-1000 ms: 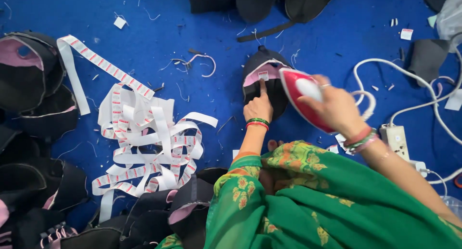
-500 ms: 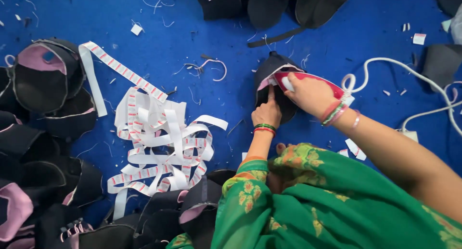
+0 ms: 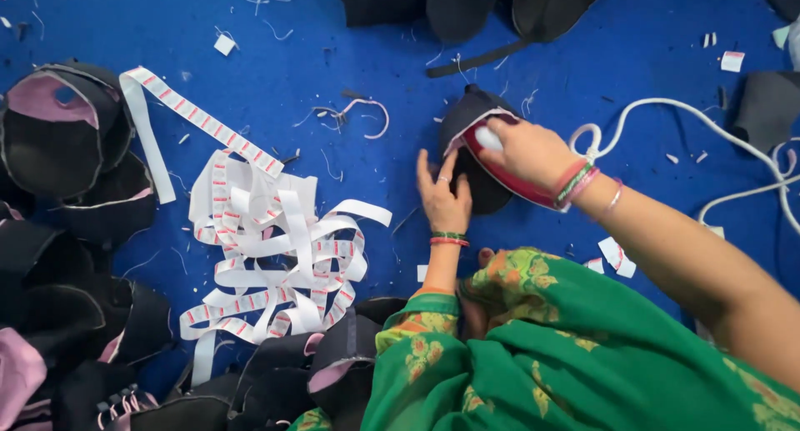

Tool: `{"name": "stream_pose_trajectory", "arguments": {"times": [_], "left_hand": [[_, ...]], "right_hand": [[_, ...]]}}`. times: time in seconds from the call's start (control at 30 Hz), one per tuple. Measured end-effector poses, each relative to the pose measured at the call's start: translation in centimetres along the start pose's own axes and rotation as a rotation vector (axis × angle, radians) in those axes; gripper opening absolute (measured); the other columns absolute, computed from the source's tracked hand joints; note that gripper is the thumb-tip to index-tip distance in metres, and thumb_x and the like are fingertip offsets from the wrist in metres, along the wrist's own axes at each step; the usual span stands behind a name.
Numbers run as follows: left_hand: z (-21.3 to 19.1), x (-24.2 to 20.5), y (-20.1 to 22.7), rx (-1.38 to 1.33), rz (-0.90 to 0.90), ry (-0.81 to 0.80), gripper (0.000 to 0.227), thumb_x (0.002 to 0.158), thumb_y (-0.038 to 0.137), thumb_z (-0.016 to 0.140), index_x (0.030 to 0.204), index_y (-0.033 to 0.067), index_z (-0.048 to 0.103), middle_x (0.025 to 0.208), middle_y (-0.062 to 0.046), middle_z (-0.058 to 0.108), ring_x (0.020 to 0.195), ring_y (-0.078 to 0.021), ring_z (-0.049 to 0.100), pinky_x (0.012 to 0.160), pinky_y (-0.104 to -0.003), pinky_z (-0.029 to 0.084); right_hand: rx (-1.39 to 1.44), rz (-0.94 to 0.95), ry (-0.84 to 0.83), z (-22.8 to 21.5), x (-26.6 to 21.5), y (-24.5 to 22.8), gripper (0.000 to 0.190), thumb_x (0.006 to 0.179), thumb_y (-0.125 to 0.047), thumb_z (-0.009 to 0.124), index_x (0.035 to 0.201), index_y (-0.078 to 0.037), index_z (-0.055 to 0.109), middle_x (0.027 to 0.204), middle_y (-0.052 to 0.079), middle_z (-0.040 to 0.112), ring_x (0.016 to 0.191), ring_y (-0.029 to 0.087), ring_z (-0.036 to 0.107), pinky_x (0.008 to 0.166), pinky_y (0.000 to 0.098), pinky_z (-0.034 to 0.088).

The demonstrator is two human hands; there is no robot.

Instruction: Ironing identification size labels onto the inner lining of shoe upper components.

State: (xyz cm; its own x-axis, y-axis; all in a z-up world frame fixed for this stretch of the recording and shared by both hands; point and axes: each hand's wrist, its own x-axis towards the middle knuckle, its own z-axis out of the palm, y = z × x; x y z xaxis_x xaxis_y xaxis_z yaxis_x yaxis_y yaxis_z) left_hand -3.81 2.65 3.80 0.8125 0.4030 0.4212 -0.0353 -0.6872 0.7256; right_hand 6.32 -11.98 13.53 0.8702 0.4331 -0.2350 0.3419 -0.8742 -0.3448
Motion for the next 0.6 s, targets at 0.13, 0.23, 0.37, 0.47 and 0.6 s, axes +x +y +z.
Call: {"name": "stream_pose_trajectory", "arguments": {"times": [0.13,0.23,0.37,0.47,0.6], "left_hand": [[3.9,0.0,-3.9,-0.302,-0.191,-0.259,0.066,0.086,0.005,0.067,0.147,0.0234,0.055,0.151,-0.026,0.048,0.131,-0.0469,0.054,0.102,-0.045,0.051],[5.0,-1.5,-5.6,-0.233,-0.183,-0.390,0.073,0.085,0.003,0.065,0.153,0.0243,0.049,0.150,-0.027,0.049,0.129,-0.0460,0.055,0.105,-0.046,0.050],[4.9,-1.0,-5.7,-0.277,-0.156,-0.358,0.073,0.085,0.003,0.065,0.152,0.0204,0.045,0.148,-0.023,0.054,0.129,-0.0436,0.058,0.105,-0.045,0.051],[3.9,-0.9,-5.2,-0.282,-0.178,-0.362,0.076,0.083,0.001,0.066,0.154,0.0200,0.044,0.146,-0.024,0.054,0.129,-0.0444,0.057,0.105,-0.045,0.050],[4.1,-0.9,-4.8,-0.305,-0.220,-0.379,0.079,0.081,0.001,0.067,0.154,0.0208,0.044,0.145,-0.022,0.056,0.128,-0.0433,0.058,0.105,-0.044,0.050]], "right_hand": [[-0.069,-0.011,-0.117,-1.7,-0.7,-1.9,0.052,0.092,-0.042,0.062,0.133,-0.010,0.059,0.095,0.024,0.073,0.085,0.044,0.071,0.071,0.0544,0.057],[-0.067,0.027,-0.068,-1.2,-0.8,-1.9,0.047,0.096,-0.042,0.060,0.132,-0.012,0.059,0.098,0.023,0.073,0.085,0.044,0.071,0.074,0.0536,0.057],[-0.056,-0.028,-0.024,-0.9,-1.4,-0.6,0.048,0.095,-0.044,0.063,0.129,-0.010,0.059,0.099,0.024,0.073,0.087,0.044,0.071,0.074,0.0524,0.057],[-0.104,-0.091,-0.080,-1.7,-4.5,-1.1,0.048,0.093,-0.044,0.064,0.129,-0.012,0.060,0.097,0.023,0.073,0.087,0.043,0.071,0.072,0.0527,0.057],[-0.259,0.080,-0.312,-4.5,-5.7,-2.6,0.055,0.093,-0.049,0.064,0.139,-0.020,0.056,0.096,0.023,0.074,0.088,0.042,0.072,0.077,0.0515,0.058]]}}
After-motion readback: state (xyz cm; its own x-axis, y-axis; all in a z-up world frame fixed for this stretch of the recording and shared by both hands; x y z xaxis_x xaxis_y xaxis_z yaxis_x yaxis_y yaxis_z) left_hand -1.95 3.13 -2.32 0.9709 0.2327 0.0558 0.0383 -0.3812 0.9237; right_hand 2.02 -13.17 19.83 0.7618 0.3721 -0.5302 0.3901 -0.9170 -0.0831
